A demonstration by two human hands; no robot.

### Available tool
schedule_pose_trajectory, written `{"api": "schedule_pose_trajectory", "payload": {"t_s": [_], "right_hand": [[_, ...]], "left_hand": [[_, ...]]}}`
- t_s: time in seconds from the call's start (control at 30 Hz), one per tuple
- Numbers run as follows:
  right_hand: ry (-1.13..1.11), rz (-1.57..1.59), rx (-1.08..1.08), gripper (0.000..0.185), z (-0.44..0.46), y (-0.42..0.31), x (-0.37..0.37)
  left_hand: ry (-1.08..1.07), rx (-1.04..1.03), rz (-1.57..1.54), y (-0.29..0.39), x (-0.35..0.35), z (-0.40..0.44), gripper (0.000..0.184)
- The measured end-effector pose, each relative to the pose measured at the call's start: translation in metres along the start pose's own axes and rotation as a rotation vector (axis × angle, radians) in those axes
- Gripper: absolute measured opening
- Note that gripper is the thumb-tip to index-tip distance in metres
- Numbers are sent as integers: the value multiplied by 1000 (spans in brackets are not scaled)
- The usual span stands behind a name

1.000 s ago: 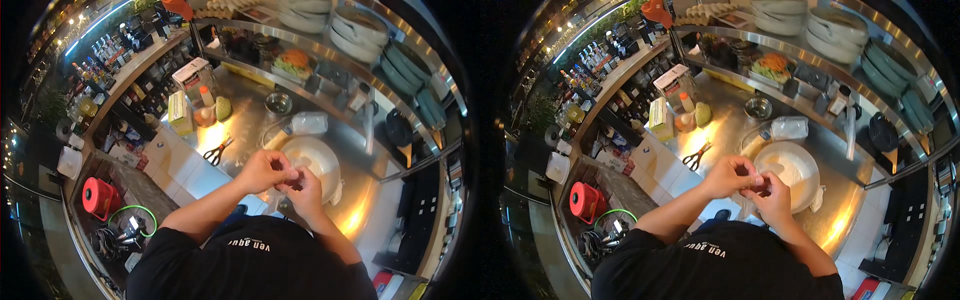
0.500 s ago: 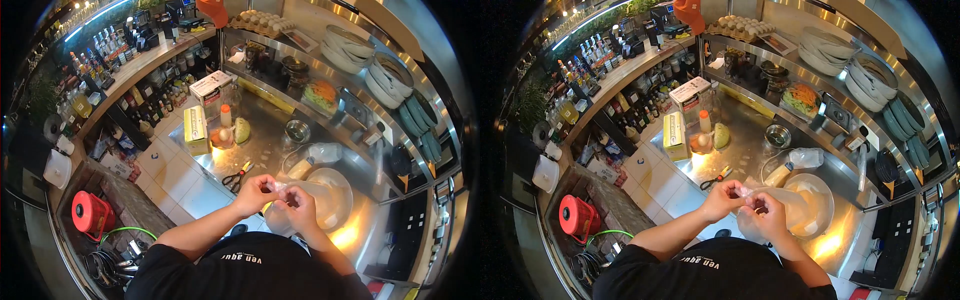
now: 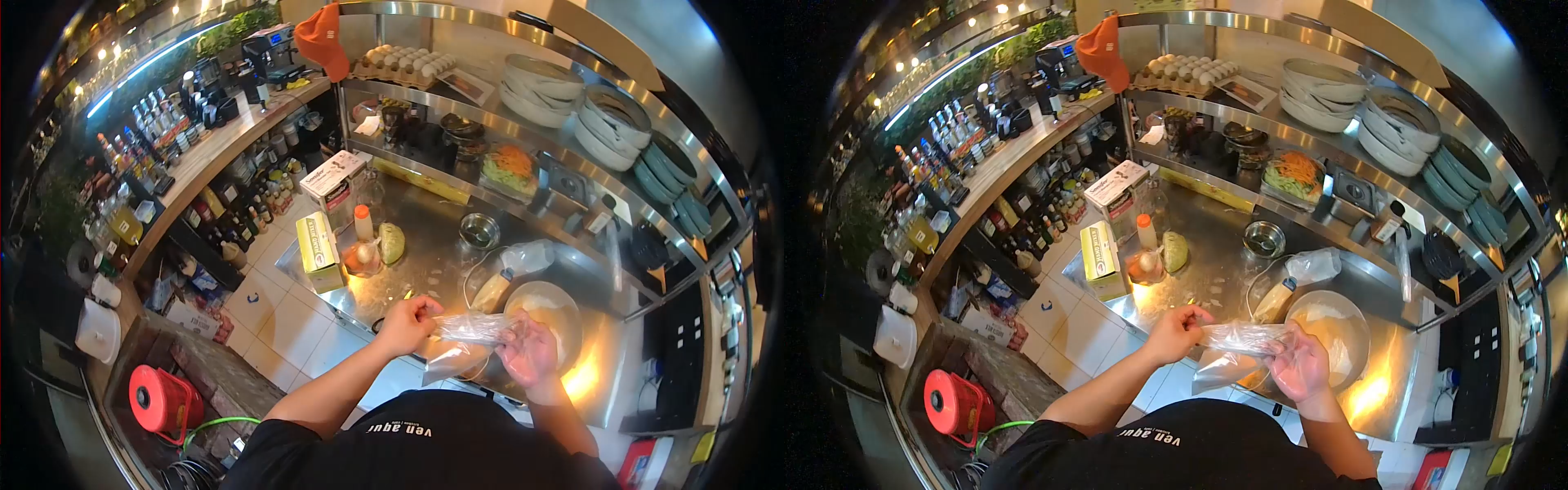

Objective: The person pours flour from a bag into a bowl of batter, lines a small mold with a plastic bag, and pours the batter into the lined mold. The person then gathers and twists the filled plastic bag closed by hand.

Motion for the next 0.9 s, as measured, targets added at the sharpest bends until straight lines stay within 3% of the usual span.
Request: {"api": "schedule_pose_trajectory", "payload": {"t_s": [0.03,0.1,0.13,0.17,0.2,0.27,0.3,0.33,0.37,0.43,0.5,0.53,0.57,0.63,0.67,0.7,0.73,0.77,0.8,0.83,0.9], "right_hand": [[10,13,16,7,0,1,0],[38,-491,235,30,-8,-5,11],[78,-925,292,47,-7,-12,29],[136,-1127,295,44,-6,-14,44],[287,-954,226,33,-10,-11,46],[431,-1148,287,11,-8,-17,90],[457,-1025,197,13,-10,-17,98],[477,-898,121,17,-13,-16,108],[418,-760,146,18,-14,-12,113],[380,-617,182,20,-25,-10,107],[156,-226,-25,20,-35,-6,72],[5,-21,-92,23,-37,-3,77],[8,-15,-89,23,-42,-2,86],[-2,-268,-2,22,-50,-6,72],[-1,-262,-2,22,-47,-5,85],[161,-532,-12,27,-43,-4,118],[326,-800,-23,31,-40,-4,151],[493,-1069,-35,36,-42,-8,168],[573,-924,79,28,-44,-10,167],[574,-924,78,28,-44,-9,170],[694,-913,168,18,-49,-11,180]], "left_hand": [[-20,1,10,-6,0,4,16],[-35,184,-107,-36,-5,12,12],[-150,303,-573,-47,-15,14,15],[-185,312,-844,-33,-26,7,13],[-328,369,-1099,-29,-34,5,15],[-411,364,-1274,2,-48,-3,18],[-492,327,-1335,8,-54,-3,18],[-630,272,-1339,17,-57,-3,20],[-594,261,-1152,41,-55,-12,27],[-340,41,-391,30,-56,6,34],[-218,-49,88,9,-50,24,27],[-225,-43,91,2,-52,30,27],[-204,68,20,-9,-52,37,24],[-181,181,-45,-12,-56,37,22],[-184,282,-302,-14,-67,32,22],[-182,381,-560,-13,-76,26,22],[-182,385,-555,-6,-77,18,22],[-362,472,-734,5,-87,7,28],[-545,555,-913,18,-98,-4,35],[-545,556,-914,27,-105,-9,35],[-626,272,-895,51,-116,-15,30]]}}
Point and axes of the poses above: each hand's wrist, its own z-axis towards the middle knuckle, its own x-axis out of the back of the hand, y = z × x, the point moved 5 cm from there along z, towards the middle knuckle, and after that the axes turned 4 degrees about x, right-handed, at the moved point
